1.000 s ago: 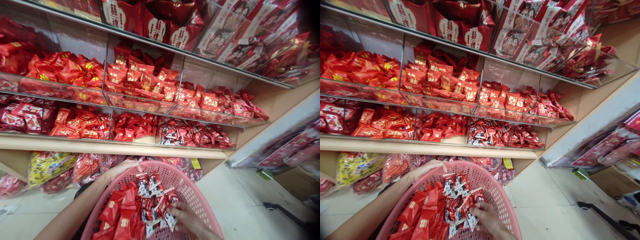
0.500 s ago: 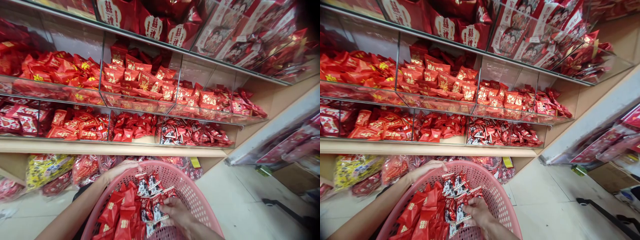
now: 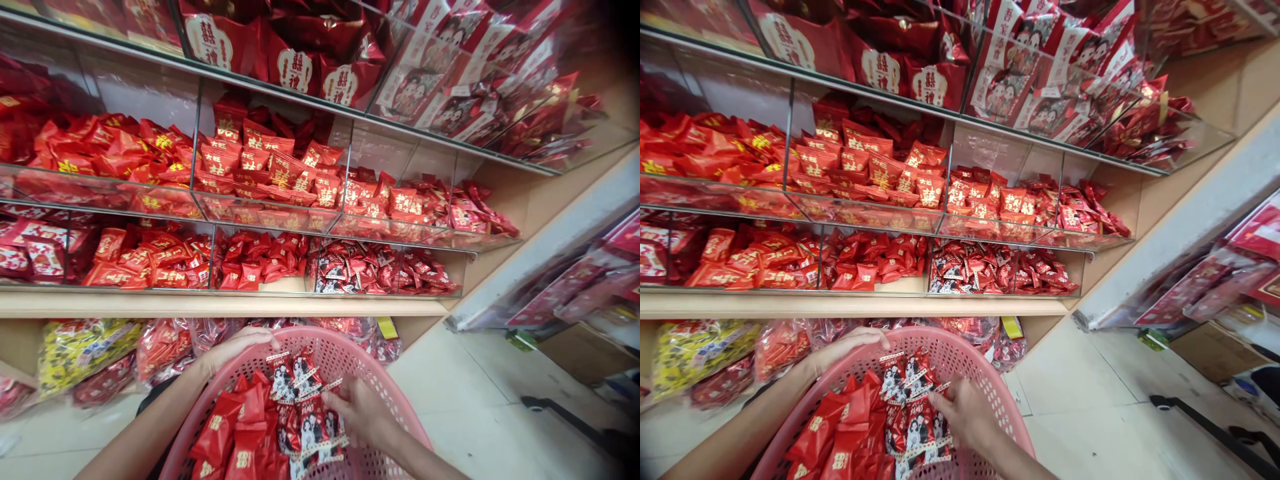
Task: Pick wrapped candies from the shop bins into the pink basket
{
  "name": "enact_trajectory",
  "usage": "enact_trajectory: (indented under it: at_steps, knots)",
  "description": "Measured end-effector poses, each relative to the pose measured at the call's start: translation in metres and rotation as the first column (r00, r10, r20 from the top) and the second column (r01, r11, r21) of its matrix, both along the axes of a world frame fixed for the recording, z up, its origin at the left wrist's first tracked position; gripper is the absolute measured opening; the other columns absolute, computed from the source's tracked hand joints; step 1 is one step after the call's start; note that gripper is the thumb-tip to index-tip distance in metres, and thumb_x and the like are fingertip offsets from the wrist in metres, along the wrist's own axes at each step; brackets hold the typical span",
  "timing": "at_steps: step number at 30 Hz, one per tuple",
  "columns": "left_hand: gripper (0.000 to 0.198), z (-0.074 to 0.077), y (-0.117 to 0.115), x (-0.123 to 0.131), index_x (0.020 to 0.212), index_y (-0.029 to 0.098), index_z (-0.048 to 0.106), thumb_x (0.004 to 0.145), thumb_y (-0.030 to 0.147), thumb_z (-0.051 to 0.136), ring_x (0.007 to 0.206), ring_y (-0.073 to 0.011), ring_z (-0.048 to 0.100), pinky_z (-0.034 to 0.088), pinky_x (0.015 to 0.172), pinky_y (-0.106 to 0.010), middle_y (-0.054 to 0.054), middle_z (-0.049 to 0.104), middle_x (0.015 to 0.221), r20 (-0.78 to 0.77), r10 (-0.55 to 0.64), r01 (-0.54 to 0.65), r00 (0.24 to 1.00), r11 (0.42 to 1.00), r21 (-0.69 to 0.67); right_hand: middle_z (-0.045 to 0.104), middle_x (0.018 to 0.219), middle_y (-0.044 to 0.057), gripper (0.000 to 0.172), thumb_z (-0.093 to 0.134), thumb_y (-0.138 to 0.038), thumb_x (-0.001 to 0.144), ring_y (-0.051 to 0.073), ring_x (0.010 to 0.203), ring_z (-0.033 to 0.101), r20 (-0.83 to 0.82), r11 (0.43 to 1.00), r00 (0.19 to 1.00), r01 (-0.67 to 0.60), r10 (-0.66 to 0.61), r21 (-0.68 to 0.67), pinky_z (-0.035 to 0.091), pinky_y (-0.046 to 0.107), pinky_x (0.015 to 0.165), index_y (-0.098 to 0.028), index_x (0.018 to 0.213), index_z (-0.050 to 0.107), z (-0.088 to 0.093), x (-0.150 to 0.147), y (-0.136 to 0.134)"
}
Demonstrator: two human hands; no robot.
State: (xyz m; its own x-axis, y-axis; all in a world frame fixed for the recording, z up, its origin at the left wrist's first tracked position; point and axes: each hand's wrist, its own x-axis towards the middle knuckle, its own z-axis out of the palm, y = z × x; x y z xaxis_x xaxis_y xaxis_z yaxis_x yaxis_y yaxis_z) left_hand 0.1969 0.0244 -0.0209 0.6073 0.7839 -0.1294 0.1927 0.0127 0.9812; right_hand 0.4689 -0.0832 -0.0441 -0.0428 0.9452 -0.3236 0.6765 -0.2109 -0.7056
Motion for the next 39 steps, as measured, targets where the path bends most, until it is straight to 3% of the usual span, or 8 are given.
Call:
enact_trajectory:
  at_steps: [3, 7, 13, 16, 19, 28, 33, 39]
  knots:
    - [0.028, -0.001, 0.002, 0.0, 0.084, 0.015, 0.07, 0.081, 0.033, 0.048, 0.098, -0.0216, 0.056, 0.032, 0.097, -0.03, -0.004, 0.067, 0.095, 0.045, -0.056, 0.056, 0.997, 0.998, 0.019, 0.054, 0.045, -0.002, 0.035, 0.048, -0.052, 0.077, 0.013, 0.042, 0.053, 0.066, 0.965, 0.998, -0.017, 0.0, 0.261, 0.033, 0.022, 0.041, -0.02, 0.062, 0.045, 0.037, 0.005, 0.027]
    - [0.028, -0.008, 0.004, 0.0, 0.084, 0.014, 0.07, 0.081, 0.033, 0.049, 0.098, -0.0221, 0.056, 0.033, 0.096, -0.031, -0.005, 0.067, 0.095, 0.08, -0.059, 0.059, 0.995, 0.998, -0.001, 0.06, 0.054, 0.0, 0.028, 0.047, -0.045, 0.079, 0.013, 0.044, 0.053, 0.03, 0.879, 0.999, 0.014, -0.032, 0.477, 0.037, 0.022, 0.044, -0.02, 0.068, 0.05, 0.077, 0.011, 0.076]
    - [0.029, -0.018, 0.011, 0.001, 0.078, 0.015, 0.07, 0.077, 0.037, 0.052, 0.097, -0.0233, 0.056, 0.034, 0.095, -0.031, -0.005, 0.067, 0.092, 0.069, -0.015, 0.018, 0.998, 0.999, -0.047, 0.067, 0.076, 0.006, 0.02, 0.051, -0.034, 0.075, 0.017, 0.063, 0.062, 0.004, 0.728, 0.968, 0.188, -0.253, 0.66, 0.046, 0.026, 0.058, -0.017, 0.082, 0.057, 0.109, 0.02, 0.162]
    - [0.028, -0.016, 0.01, 0.0, 0.08, 0.015, 0.07, 0.077, 0.036, 0.051, 0.098, -0.0231, 0.056, 0.033, 0.095, -0.032, -0.005, 0.068, 0.092, 0.061, -0.028, 0.029, 0.998, 0.999, -0.018, 0.067, 0.081, 0.009, 0.022, 0.05, -0.028, 0.075, 0.02, 0.071, 0.063, 0.046, 0.712, 0.942, 0.219, -0.333, 0.667, 0.046, 0.028, 0.062, -0.015, 0.09, 0.059, 0.114, 0.021, 0.192]
    - [0.028, -0.01, 0.007, 0.0, 0.08, 0.016, 0.07, 0.077, 0.036, 0.052, 0.096, -0.0226, 0.056, 0.034, 0.094, -0.032, -0.004, 0.068, 0.092, 0.043, -0.001, 0.002, 0.999, 1.0, -0.031, 0.068, 0.084, 0.009, 0.025, 0.051, -0.019, 0.073, 0.022, 0.079, 0.062, 0.125, 0.714, 0.922, 0.192, -0.367, 0.673, 0.044, 0.029, 0.067, -0.017, 0.096, 0.06, 0.115, 0.02, 0.204]
    - [0.028, -0.009, 0.006, 0.002, 0.08, 0.015, 0.07, 0.076, 0.037, 0.054, 0.095, -0.0227, 0.056, 0.035, 0.092, -0.032, -0.005, 0.067, 0.092, 0.058, 0.02, -0.017, 0.998, 0.998, -0.055, 0.066, 0.089, 0.012, 0.026, 0.051, -0.028, 0.08, 0.025, 0.084, 0.061, 0.332, 0.733, 0.858, 0.073, -0.392, 0.676, 0.041, 0.031, 0.067, -0.02, 0.101, 0.064, 0.117, 0.022, 0.209]
    - [0.027, -0.01, 0.005, 0.002, 0.079, 0.015, 0.07, 0.076, 0.036, 0.054, 0.092, -0.022, 0.057, 0.035, 0.091, -0.032, -0.005, 0.067, 0.089, 0.086, 0.016, -0.011, 0.996, 0.998, -0.057, 0.062, 0.106, 0.011, 0.027, 0.046, -0.032, 0.083, 0.022, 0.089, 0.06, 0.385, 0.713, 0.86, -0.036, -0.335, 0.7, 0.041, 0.028, 0.07, -0.022, 0.1, 0.065, 0.118, 0.027, 0.208]
    - [0.027, -0.01, 0.006, 0.002, 0.079, 0.015, 0.07, 0.076, 0.036, 0.054, 0.095, -0.023, 0.057, 0.033, 0.094, -0.032, -0.005, 0.068, 0.091, 0.063, 0.025, -0.023, 0.998, 0.999, -0.044, 0.06, 0.108, 0.009, 0.027, 0.046, -0.026, 0.082, 0.02, 0.09, 0.058, 0.421, 0.699, 0.85, -0.091, -0.317, 0.71, 0.041, 0.026, 0.072, -0.02, 0.102, 0.063, 0.111, 0.035, 0.208]
